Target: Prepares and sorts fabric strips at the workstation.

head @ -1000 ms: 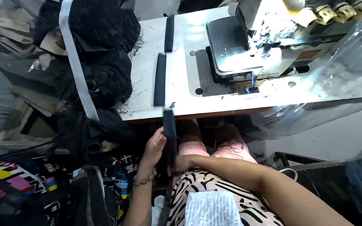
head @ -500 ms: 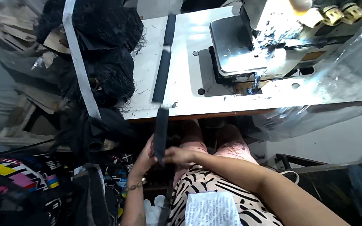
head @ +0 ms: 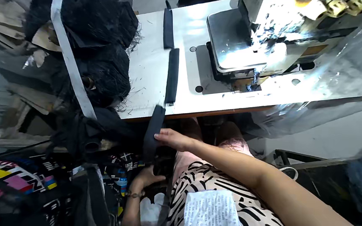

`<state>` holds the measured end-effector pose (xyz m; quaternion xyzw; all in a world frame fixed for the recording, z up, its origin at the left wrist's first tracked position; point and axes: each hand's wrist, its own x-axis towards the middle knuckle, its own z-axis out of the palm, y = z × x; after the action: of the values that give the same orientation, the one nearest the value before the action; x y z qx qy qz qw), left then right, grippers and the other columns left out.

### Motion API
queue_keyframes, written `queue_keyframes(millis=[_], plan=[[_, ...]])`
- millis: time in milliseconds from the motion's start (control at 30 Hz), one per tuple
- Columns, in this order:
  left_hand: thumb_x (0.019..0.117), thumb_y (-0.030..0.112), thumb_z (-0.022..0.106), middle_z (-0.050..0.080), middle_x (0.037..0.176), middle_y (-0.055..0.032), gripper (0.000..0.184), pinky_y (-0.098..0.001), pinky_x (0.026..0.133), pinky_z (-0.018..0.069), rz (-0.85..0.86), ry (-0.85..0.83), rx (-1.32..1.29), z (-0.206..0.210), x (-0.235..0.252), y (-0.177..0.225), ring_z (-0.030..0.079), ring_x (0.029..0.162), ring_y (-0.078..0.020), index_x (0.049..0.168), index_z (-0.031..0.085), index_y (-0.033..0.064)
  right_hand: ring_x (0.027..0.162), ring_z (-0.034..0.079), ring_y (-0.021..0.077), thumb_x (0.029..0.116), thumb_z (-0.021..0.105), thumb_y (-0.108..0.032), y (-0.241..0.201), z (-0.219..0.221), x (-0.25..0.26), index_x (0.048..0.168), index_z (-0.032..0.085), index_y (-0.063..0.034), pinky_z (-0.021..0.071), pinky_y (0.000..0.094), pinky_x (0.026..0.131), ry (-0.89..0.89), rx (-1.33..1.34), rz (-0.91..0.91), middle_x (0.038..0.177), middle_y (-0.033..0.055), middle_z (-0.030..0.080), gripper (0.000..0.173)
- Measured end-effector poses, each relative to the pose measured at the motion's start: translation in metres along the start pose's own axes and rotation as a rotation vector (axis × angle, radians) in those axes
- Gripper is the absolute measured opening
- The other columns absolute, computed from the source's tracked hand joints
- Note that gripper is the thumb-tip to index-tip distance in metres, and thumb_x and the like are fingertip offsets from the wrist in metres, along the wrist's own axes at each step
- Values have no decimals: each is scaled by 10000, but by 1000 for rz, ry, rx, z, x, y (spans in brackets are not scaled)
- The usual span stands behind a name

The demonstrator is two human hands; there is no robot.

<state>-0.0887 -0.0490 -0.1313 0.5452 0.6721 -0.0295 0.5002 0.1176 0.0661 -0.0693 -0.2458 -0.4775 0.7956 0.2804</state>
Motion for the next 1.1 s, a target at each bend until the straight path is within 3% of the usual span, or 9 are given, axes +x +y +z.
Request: queue_keyframes(millis=[167,333,433,567,733,833,933,1033,1100], plan=[[713,894,606,593,1436,-140,1353,-324,1098,487,664,188,-654,-40,-8,77,592,1297,-134,1547,253,-111,852,607,289,1064,527,-176,46,5,-31,1032,631,104,486,509,820,-348,-715,314,920,216,629,301],[1058,148,480,673,783,75,252,-187,711,575,615,295,-508,-22,-19,121,656,732,30,953,680,37,942,660,246,887,749,-30,40,-19,-42,1196,633,91,531,472,877,-402,-631,295,1049,195,685,352],[1065,189,533,696,919,-124,278,-412,856,544,295,67,-29,-6,2,56,662,870,-197,1029,715,-18,1145,611,117,830,642,-2,8,-37,-36,1518,342,15,512,340,997,-236,-118,137,1346,118,602,751],[935,311,765,590,1400,-256,554,-609,1135,402,-170,-140,252,6,10,-2,542,1340,-413,1385,612,26,1023,645,130,1070,457,-159,-13,-21,-7,1396,479,1,530,336,939,103,147,10,1157,90,655,364],[690,795,738,630,1392,-107,1286,-335,1069,518,583,101,-639,-37,-9,57,623,1258,-146,1520,308,-89,737,570,91,1065,493,-163,37,-4,-22,950,625,37,506,317,733,-113,-455,140,800,41,591,266],[1017,548,525,724,1080,-31,691,-288,916,585,640,262,-742,-41,-15,121,701,984,-80,1314,550,-76,940,636,418,1016,614,-118,64,4,-40,1041,675,127,461,615,873,-551,-853,373,975,301,660,254],[1073,138,401,678,802,63,286,-209,718,588,537,255,-610,-30,-26,128,666,733,1,1008,654,23,998,657,273,878,742,1,28,-13,-44,1252,614,87,520,486,919,-378,-603,282,1111,213,678,404],[1075,197,509,717,965,-151,303,-453,898,553,241,21,20,-16,-12,62,688,923,-234,1075,722,-18,1175,608,135,866,646,-55,-5,-35,-35,1559,281,1,504,331,1008,-188,-50,80,1381,123,591,785],[1065,330,555,678,1271,-240,388,-621,1079,443,-94,-123,318,1,5,9,624,1235,-402,1259,702,28,1083,645,114,958,585,-177,-18,-29,-22,1470,410,-17,518,318,970,-11,107,-44,1234,74,675,565]])
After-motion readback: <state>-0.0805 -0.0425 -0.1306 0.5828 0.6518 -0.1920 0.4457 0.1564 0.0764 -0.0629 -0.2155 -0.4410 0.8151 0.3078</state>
